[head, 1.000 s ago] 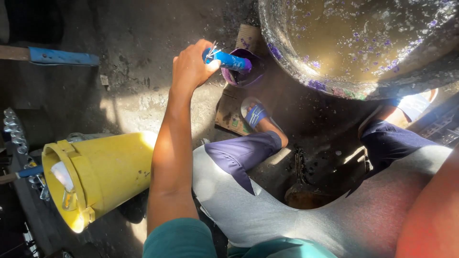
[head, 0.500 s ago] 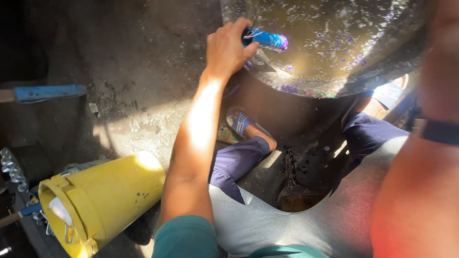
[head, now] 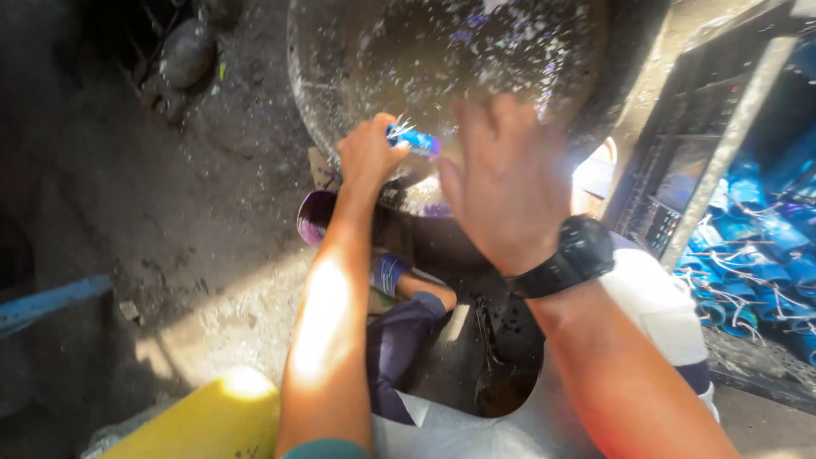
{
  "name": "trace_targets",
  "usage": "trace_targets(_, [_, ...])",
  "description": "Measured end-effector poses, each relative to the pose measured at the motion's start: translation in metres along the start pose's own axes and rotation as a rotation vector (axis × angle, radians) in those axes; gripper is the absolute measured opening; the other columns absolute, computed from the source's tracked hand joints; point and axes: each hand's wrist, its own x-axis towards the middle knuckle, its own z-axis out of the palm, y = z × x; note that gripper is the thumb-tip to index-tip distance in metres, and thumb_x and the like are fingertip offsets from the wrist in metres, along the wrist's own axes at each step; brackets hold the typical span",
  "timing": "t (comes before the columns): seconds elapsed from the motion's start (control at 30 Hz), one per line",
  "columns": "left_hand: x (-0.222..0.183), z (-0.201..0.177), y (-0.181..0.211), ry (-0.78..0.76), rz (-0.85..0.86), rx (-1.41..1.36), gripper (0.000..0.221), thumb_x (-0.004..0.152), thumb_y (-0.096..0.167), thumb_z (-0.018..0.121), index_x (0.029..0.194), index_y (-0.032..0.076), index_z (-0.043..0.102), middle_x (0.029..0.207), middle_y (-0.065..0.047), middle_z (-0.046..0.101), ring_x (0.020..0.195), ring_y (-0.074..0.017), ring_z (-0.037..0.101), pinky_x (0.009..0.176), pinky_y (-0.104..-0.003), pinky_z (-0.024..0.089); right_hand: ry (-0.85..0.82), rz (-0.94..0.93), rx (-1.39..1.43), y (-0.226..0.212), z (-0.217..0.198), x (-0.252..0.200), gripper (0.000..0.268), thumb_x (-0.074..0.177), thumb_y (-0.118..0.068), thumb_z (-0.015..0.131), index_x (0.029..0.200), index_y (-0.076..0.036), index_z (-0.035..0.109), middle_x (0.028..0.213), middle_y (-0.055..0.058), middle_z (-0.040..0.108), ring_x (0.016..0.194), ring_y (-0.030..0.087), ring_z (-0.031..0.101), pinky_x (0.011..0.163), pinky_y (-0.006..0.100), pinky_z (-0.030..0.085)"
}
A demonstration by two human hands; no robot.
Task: Dipping PVC pipes into liquid containers and threading wicks through them to make candles.
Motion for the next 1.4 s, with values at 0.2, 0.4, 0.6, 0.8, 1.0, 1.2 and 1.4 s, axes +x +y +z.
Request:
trace_targets(0.2, [-0.046, -0.075, -0.008, 0.105, 0.098, -0.030, 0.040, 0.072, 0.034, 0.054, 0.107, 0.016, 0.054, 0.095, -0.007, 0.060, 0.088, -0.0282, 0.055, 0.074, -0.042, 0.039, 0.020, -0.022, 0.064, -0.017, -0.006, -0.003, 0.040, 0.068, -0.032, 0.068, 0.097, -0.009, 0.051, 0.080, 0.007, 0.050, 0.072, 0.026, 0.048, 0.053, 0.037, 0.037])
trace_targets(0.4, [-0.086, -0.130, -0.024, 0.284, 0.187, 0.007, 0.041, 0.072, 0.038, 0.053, 0.105, 0.014, 0.055, 0.081, -0.010, 0.059, 0.078, -0.0284, 0.055, 0.068, -0.041, 0.039, 0.067, -0.099, -0.016, -0.035, -0.007, -0.014, 0.043, 0.066, -0.035, 0.065, 0.099, -0.011, 0.052, 0.080, 0.004, 0.048, 0.071, 0.022, 0.045, 0.058, 0.032, 0.035])
trace_targets(0.6, [-0.116, -0.179, -0.014, 0.361, 0.101, 0.001, 0.037, 0.071, 0.036, 0.051, 0.101, 0.014, 0.055, 0.089, -0.010, 0.059, 0.078, -0.0276, 0.056, 0.064, -0.041, 0.042, 0.063, -0.139, -0.045, -0.046, -0.004, -0.023, 0.040, 0.066, -0.035, 0.063, 0.096, -0.013, 0.050, 0.081, 0.002, 0.047, 0.071, 0.020, 0.045, 0.057, 0.030, 0.035])
trace_targets(0.8, [-0.108, -0.165, -0.021, 0.383, 0.087, -0.034, 0.037, 0.071, 0.037, 0.060, 0.102, 0.017, 0.056, 0.083, -0.012, 0.057, 0.084, -0.0304, 0.058, 0.074, -0.044, 0.044, 0.148, -0.195, 0.022, -0.051, 0.010, -0.032, 0.053, 0.060, -0.029, 0.073, 0.100, -0.003, 0.051, 0.089, 0.011, 0.047, 0.087, 0.025, 0.048, 0.069, 0.032, 0.037])
trace_targets(1.0, [-0.104, -0.136, -0.012, 0.477, 0.251, 0.093, 0.033, 0.068, 0.032, 0.063, 0.096, 0.017, 0.057, 0.071, -0.010, 0.055, 0.071, -0.0296, 0.060, 0.070, -0.042, 0.045, 0.118, -0.204, 0.005, -0.055, 0.014, -0.036, 0.053, 0.061, -0.028, 0.074, 0.103, -0.005, 0.051, 0.091, 0.010, 0.048, 0.090, 0.024, 0.048, 0.069, 0.031, 0.037])
trace_targets(1.2, [-0.132, -0.144, 0.000, 0.496, 0.269, 0.135, 0.033, 0.071, 0.032, 0.062, 0.101, 0.020, 0.053, 0.074, -0.007, 0.052, 0.077, -0.0277, 0.059, 0.080, -0.041, 0.039, 0.085, -0.232, 0.017, -0.055, 0.018, -0.034, 0.055, 0.063, -0.028, 0.073, 0.107, -0.005, 0.049, 0.094, 0.009, 0.046, 0.091, 0.023, 0.048, 0.067, 0.030, 0.037])
trace_targets(1.4, [-0.154, -0.155, 0.001, 0.613, 0.396, 0.219, 0.034, 0.070, 0.029, 0.062, 0.101, 0.020, 0.054, 0.071, -0.006, 0.049, 0.070, -0.0267, 0.057, 0.078, -0.042, 0.041, 0.117, -0.234, 0.053, -0.062, 0.013, -0.032, 0.062, 0.065, -0.028, 0.073, 0.116, -0.006, 0.046, 0.097, 0.010, 0.048, 0.093, 0.023, 0.049, 0.067, 0.029, 0.040])
